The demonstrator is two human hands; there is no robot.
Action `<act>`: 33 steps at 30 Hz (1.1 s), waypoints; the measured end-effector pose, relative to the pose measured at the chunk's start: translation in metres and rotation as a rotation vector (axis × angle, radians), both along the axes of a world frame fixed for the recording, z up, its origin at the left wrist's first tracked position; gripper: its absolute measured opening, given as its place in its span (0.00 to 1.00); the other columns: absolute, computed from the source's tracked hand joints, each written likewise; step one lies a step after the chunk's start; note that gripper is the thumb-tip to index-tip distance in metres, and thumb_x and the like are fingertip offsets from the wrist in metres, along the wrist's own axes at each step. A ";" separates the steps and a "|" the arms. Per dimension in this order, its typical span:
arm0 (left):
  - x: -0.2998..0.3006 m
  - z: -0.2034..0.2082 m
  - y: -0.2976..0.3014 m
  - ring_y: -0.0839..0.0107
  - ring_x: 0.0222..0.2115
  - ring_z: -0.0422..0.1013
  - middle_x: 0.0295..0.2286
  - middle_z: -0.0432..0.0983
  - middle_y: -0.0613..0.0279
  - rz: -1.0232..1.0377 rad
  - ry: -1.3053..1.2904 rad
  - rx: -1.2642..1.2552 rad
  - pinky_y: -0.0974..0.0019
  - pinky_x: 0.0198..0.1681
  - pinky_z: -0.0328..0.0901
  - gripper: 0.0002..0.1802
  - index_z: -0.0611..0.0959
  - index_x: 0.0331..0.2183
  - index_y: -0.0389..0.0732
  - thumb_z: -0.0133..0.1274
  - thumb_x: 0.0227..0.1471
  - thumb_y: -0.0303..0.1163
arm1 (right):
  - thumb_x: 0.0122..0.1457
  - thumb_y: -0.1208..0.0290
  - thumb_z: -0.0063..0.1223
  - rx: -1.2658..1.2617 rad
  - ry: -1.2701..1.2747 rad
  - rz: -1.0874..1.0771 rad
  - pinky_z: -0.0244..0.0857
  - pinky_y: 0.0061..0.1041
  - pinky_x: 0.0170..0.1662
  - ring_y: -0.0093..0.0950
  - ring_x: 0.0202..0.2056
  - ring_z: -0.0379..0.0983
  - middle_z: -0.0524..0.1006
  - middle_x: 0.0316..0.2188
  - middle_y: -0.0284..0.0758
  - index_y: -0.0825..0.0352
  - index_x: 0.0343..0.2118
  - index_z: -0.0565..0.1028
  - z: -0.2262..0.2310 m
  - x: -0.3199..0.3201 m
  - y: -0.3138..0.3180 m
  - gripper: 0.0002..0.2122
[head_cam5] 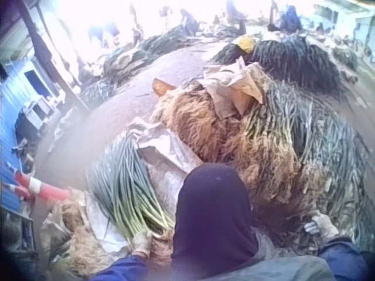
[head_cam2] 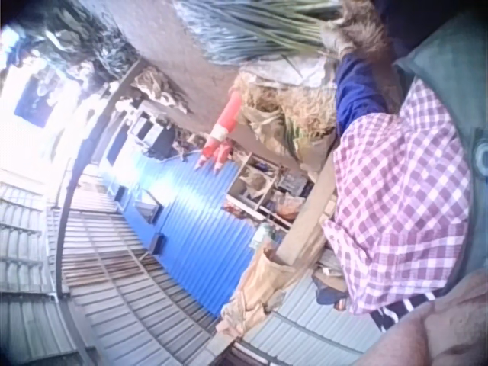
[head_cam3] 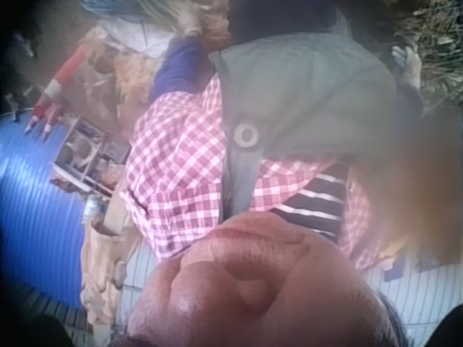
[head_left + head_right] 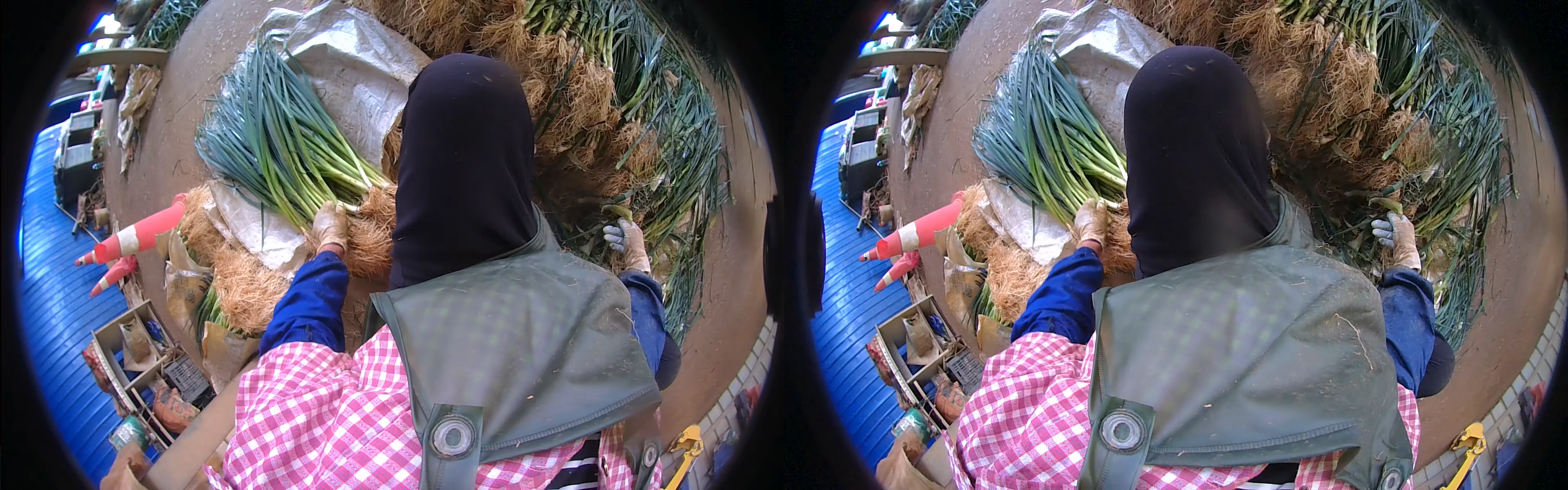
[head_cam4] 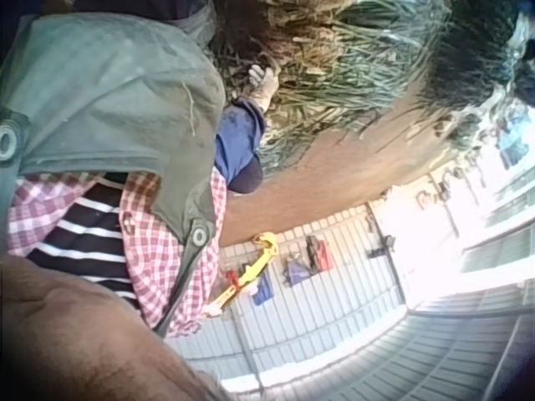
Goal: The person cleans scallions by hand, pulling off outer layers and shaking the stalks before placing them in a pile.
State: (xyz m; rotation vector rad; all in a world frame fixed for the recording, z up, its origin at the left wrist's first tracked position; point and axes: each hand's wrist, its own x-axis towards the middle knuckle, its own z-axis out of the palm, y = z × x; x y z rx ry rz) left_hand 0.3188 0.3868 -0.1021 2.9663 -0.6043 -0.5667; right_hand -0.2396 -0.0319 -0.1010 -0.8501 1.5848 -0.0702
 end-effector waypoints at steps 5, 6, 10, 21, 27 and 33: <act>-0.031 0.012 0.007 0.55 0.35 0.70 0.34 0.73 0.50 0.059 -0.042 -0.339 0.58 0.40 0.64 0.13 0.76 0.36 0.39 0.44 0.56 0.37 | 0.62 0.59 0.39 -0.004 0.013 -0.017 0.66 0.20 0.18 0.24 0.20 0.75 0.80 0.29 0.36 0.56 0.43 0.65 0.003 0.000 -0.001 0.11; -0.031 -0.014 0.035 0.56 0.37 0.69 0.36 0.72 0.50 -0.211 -0.336 -0.260 0.59 0.41 0.64 0.13 0.76 0.39 0.39 0.43 0.56 0.36 | 0.62 0.59 0.39 0.007 0.019 -0.009 0.66 0.20 0.18 0.24 0.20 0.75 0.80 0.29 0.36 0.56 0.45 0.65 0.000 0.003 -0.001 0.12; -0.030 -0.016 0.023 0.59 0.50 0.61 0.48 0.65 0.50 -0.373 -0.304 0.021 0.64 0.53 0.57 0.18 0.72 0.49 0.39 0.41 0.56 0.29 | 0.62 0.58 0.38 0.006 0.047 -0.010 0.65 0.20 0.18 0.24 0.20 0.75 0.80 0.29 0.36 0.55 0.47 0.66 -0.003 -0.004 -0.005 0.13; -0.049 0.008 -0.032 0.76 0.16 0.69 0.21 0.75 0.61 0.770 0.067 -1.107 0.72 0.14 0.60 0.13 0.74 0.29 0.38 0.47 0.58 0.38 | 0.62 0.58 0.36 0.008 0.049 0.000 0.65 0.21 0.19 0.24 0.21 0.76 0.80 0.29 0.35 0.56 0.47 0.65 -0.002 -0.006 -0.002 0.13; -0.038 -0.019 -0.038 0.70 0.20 0.67 0.22 0.70 0.60 0.249 -0.005 -0.921 0.65 0.23 0.62 0.13 0.75 0.30 0.37 0.46 0.57 0.38 | 0.63 0.58 0.36 0.019 0.060 -0.016 0.65 0.20 0.17 0.24 0.20 0.76 0.80 0.30 0.36 0.56 0.48 0.64 -0.002 -0.004 -0.003 0.14; -0.014 -0.024 -0.025 0.68 0.23 0.66 0.25 0.67 0.61 0.150 0.402 -0.844 0.66 0.26 0.61 0.10 0.76 0.33 0.43 0.47 0.54 0.38 | 0.63 0.58 0.36 0.015 0.044 0.011 0.65 0.19 0.18 0.24 0.21 0.76 0.80 0.30 0.36 0.56 0.47 0.65 -0.004 -0.003 -0.003 0.13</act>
